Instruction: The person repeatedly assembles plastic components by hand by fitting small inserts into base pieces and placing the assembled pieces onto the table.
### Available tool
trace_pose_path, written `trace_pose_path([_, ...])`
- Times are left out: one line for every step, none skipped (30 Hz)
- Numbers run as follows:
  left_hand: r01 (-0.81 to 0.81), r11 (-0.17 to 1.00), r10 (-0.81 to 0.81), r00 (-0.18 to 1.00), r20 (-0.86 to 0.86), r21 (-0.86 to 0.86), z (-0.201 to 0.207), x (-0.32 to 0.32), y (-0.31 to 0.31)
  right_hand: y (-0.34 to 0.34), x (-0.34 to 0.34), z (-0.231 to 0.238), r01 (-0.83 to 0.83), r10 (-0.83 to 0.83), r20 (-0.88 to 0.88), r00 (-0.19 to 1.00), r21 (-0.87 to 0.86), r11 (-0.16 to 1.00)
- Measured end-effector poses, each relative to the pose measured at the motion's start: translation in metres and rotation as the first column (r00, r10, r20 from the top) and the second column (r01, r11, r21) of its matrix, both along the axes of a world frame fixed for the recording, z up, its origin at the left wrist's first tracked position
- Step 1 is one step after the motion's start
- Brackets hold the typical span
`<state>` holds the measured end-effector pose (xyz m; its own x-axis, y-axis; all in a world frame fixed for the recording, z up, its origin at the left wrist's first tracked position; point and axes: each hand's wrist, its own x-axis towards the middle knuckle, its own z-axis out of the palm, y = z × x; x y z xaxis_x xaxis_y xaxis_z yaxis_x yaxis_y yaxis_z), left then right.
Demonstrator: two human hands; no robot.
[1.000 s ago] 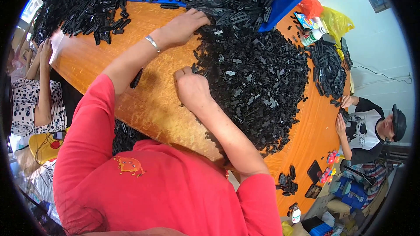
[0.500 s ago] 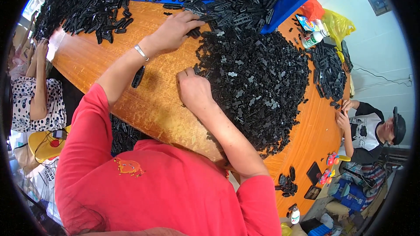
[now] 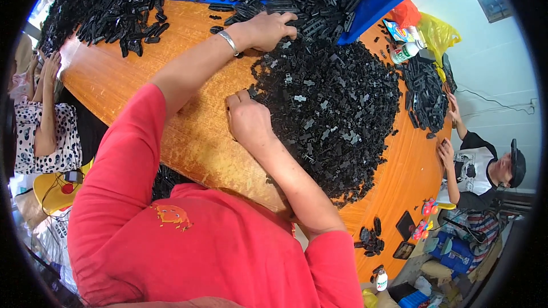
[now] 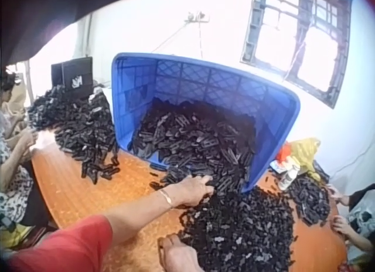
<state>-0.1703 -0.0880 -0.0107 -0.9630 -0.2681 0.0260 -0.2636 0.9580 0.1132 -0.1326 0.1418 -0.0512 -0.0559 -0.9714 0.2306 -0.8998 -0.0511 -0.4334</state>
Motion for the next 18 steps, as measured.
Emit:
trace_pose_path([0.013,1.000,-0.013,1.000,0.005,0.012,0.000,0.003,-0.002,0.000,0.000,-0.001,-0.002,0.002,0.006,1.000,0.001,1.000])
trace_pose_path([0.011,1.000,-0.011,1.000,0.012,0.013,0.001,0.007,-0.004,0.000,-0.001,-0.001,-0.005,0.005,0.008,1.000,-0.003,1.000])
trace_pose_path([0.019,1.000,-0.019,1.000,0.003,0.016,0.001,0.013,-0.006,0.000,0.000,-0.001,-0.005,0.005,-0.001,1.000,-0.008,1.000])
trace_pose_path([0.027,0.999,-0.027,1.000,-0.006,0.018,0.000,0.019,-0.007,0.001,0.001,0.000,-0.004,0.004,-0.001,1.000,-0.008,1.000])
trace_pose_path([0.020,1.000,-0.021,1.000,-0.012,-0.009,-0.001,0.024,-0.008,0.001,0.001,0.000,-0.017,0.017,0.009,1.000,-0.021,1.000])
trace_pose_path([0.019,1.000,-0.020,1.000,-0.010,-0.009,0.000,0.030,-0.008,0.001,0.001,0.001,-0.031,0.032,0.021,0.999,-0.035,0.999])
trace_pose_path([-0.003,1.000,0.004,1.000,0.026,-0.014,0.002,0.037,-0.008,0.001,0.001,0.000,-0.033,0.034,0.024,0.999,-0.035,0.999])
trace_pose_path([-0.027,0.999,0.028,0.998,0.062,-0.020,0.003,0.045,-0.008,0.001,0.001,-0.001,-0.026,0.027,0.020,0.999,-0.031,0.999])
trace_pose_path([-0.028,0.999,0.029,0.999,0.026,-0.030,-0.003,0.054,-0.012,0.001,0.002,0.000,-0.025,0.026,0.017,1.000,-0.027,0.999])
trace_pose_path([-0.039,0.999,0.040,0.999,0.033,-0.030,-0.007,0.064,-0.016,0.001,0.002,0.001,-0.035,0.036,0.024,0.999,-0.027,0.999])
trace_pose_path([0.011,0.998,-0.016,0.998,-0.066,-0.069,-0.012,0.074,-0.019,0.001,0.001,0.003,-0.020,0.020,0.028,0.999,-0.015,1.000])
trace_pose_path([0.055,0.992,-0.073,0.984,-0.159,-0.113,-0.015,0.085,-0.022,0.001,0.001,0.005,-0.005,0.006,0.035,0.999,-0.002,1.000])
trace_pose_path([0.051,0.988,-0.080,0.975,-0.206,-0.145,-0.018,0.096,-0.024,0.002,0.001,0.008,-0.009,0.008,0.045,0.999,0.031,0.999])
trace_pose_path([0.038,0.989,-0.066,0.978,-0.198,-0.143,-0.020,0.109,-0.027,0.003,0.001,0.009,-0.024,0.022,0.054,0.998,0.033,0.999])
trace_pose_path([0.029,0.996,-0.054,0.947,-0.316,-0.084,-0.017,0.119,-0.026,0.003,-0.001,0.011,-0.020,0.018,0.054,0.998,0.043,0.999])
trace_pose_path([0.027,0.999,-0.035,0.902,-0.430,-0.025,-0.014,0.129,-0.025,0.003,-0.001,0.014,-0.017,0.014,0.054,0.998,0.053,0.998])
trace_pose_path([0.002,0.999,-0.028,0.866,-0.499,-0.053,-0.011,0.143,-0.024,0.004,-0.001,0.017,0.003,-0.010,0.078,0.997,0.095,0.996])
trace_pose_path([-0.005,0.999,-0.022,0.868,-0.496,-0.053,-0.007,0.155,-0.020,0.003,-0.002,0.018,-0.005,-0.003,0.081,0.997,0.094,0.996])
